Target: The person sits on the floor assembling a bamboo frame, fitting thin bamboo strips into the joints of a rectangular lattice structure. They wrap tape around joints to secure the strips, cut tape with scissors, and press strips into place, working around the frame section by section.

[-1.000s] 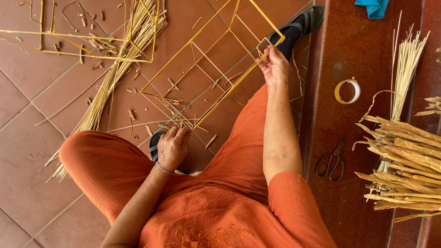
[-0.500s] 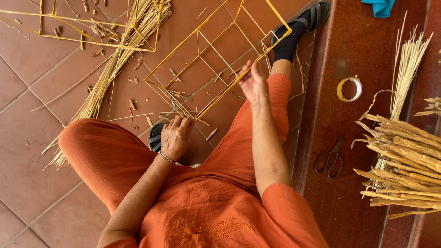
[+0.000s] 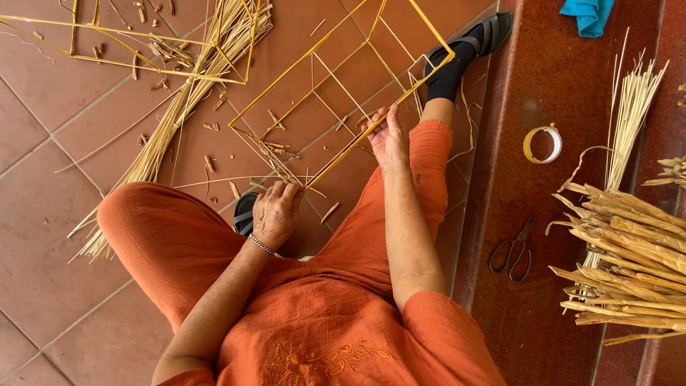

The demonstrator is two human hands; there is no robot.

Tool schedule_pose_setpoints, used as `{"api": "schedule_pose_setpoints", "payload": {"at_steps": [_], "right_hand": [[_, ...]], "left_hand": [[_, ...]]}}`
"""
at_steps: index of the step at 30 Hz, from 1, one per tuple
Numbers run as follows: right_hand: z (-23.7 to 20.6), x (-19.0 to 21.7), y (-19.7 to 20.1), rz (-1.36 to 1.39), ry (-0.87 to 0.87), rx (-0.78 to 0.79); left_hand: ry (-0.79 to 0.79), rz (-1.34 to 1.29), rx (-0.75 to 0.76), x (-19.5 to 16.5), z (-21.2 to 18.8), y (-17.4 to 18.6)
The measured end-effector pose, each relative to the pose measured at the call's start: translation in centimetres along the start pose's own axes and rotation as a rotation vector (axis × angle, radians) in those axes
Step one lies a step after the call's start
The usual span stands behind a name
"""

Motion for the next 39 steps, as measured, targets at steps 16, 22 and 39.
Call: {"api": "schedule_pose_setpoints", "payload": {"at_steps": [16,22,39], "right_hand": [[-2.0,-1.7,0.0,-0.100,0.052,-0.049],[-2.6,-2.8,0.0,-0.050,-0.018,-0.100],[-1.8,-5.5,-0.7,0.088,-0.126,-0.026]], "left_hand": [[-0.010,-0.015,-0.024,0.0,0.0,0.1],[-0.006,-0.040,-0.027,0.2,0.0,-0.2],[-0.014,-0.050,-0.065,0.4,0.0,-0.1]]}}
Point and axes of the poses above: each hand's wrist, its own z-axis towards the middle knuckle, its own y-axis out of the back of the hand, x = y × z, the point moved 7 cm from there along z, towards the middle knuckle, and after that the axes turned 15 degrees about -y, right-handed, at the moved point
